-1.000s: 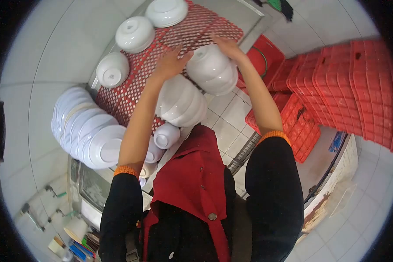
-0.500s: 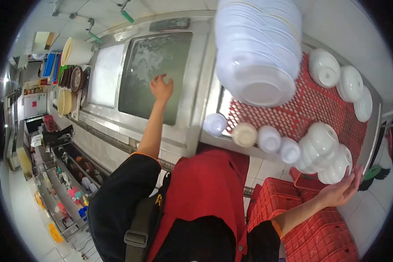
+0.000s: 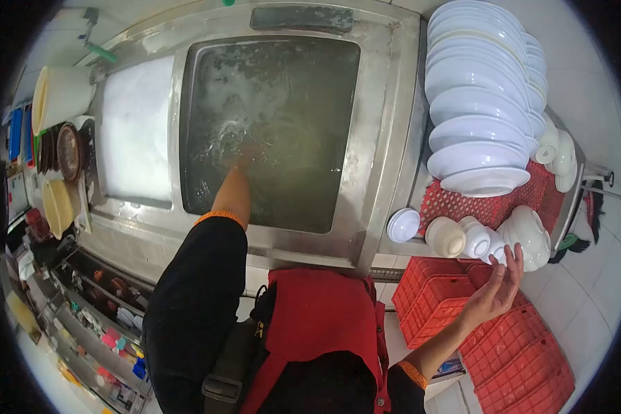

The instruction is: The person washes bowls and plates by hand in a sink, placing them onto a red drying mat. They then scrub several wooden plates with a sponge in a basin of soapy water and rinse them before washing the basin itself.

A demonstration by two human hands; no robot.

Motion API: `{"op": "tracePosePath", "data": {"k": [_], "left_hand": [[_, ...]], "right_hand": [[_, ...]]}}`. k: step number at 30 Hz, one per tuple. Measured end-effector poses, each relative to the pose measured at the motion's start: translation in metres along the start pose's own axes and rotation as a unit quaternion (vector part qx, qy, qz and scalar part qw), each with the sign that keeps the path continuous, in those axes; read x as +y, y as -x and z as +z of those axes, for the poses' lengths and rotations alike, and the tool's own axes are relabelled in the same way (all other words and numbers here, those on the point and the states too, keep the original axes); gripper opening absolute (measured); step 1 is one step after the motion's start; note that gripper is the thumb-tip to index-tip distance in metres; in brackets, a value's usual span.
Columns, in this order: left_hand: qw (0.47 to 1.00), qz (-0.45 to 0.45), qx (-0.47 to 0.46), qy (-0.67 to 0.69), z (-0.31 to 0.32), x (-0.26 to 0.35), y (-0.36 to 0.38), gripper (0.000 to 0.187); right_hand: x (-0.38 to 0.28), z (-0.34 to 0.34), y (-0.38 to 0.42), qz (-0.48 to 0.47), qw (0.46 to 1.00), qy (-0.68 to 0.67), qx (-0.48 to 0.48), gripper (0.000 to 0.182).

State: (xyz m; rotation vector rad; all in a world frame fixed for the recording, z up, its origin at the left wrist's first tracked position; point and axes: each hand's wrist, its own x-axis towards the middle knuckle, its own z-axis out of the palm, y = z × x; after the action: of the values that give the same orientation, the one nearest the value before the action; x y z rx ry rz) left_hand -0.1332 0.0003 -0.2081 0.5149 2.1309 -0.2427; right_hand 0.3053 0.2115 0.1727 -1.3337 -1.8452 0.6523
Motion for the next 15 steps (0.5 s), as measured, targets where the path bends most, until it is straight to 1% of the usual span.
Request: {"op": "tracePosePath", "data": {"k": [4, 6, 7, 8, 9, 10, 11, 13, 14, 15], "left_hand": [[0.999, 0.021, -0.040, -0.015, 0.017, -0.010, -0.019, 0.050], [0.998, 0.030, -0.054, -0.007, 0.021, -0.016, -0.022, 0.050], [0.998, 0.034, -0.059, 0.003, 0.017, -0.019, -0.021, 0.051], [0.997, 0.039, -0.062, 0.013, 0.012, -0.022, -0.020, 0.051], [0.997, 0.046, -0.050, 0.030, 0.002, -0.022, -0.016, 0.051], [0.997, 0.053, -0.032, 0.046, -0.008, -0.021, -0.011, 0.051], [0.996, 0.060, -0.006, 0.068, -0.019, -0.019, -0.002, 0.052], [0.985, 0.071, 0.104, 0.113, -0.039, -0.012, 0.024, 0.053], [0.972, 0.081, 0.169, 0.142, -0.051, -0.008, 0.044, 0.053], [0.962, 0.079, 0.208, 0.160, -0.068, -0.004, 0.070, 0.054]], "right_hand": [[-0.016, 0.045, 0.000, 0.026, 0.999, -0.031, -0.028, 0.020], [-0.021, 0.077, 0.006, 0.028, 0.995, -0.038, -0.090, 0.019], [-0.032, 0.096, 0.011, 0.079, 0.985, -0.071, -0.138, 0.019], [-0.036, 0.119, 0.019, 0.088, 0.975, -0.098, -0.182, 0.021], [-0.027, 0.138, 0.030, 0.049, 0.966, -0.098, -0.233, 0.022], [-0.034, 0.159, 0.039, 0.049, 0.949, -0.076, -0.301, 0.024], [-0.035, 0.183, 0.052, 0.063, 0.930, -0.122, -0.340, 0.025], [-0.042, 0.223, 0.077, 0.075, 0.888, -0.130, -0.435, 0.024], [-0.040, 0.243, 0.092, 0.053, 0.877, -0.101, -0.467, 0.027], [-0.038, 0.261, 0.107, 0.029, 0.864, -0.074, -0.496, 0.029]]}}
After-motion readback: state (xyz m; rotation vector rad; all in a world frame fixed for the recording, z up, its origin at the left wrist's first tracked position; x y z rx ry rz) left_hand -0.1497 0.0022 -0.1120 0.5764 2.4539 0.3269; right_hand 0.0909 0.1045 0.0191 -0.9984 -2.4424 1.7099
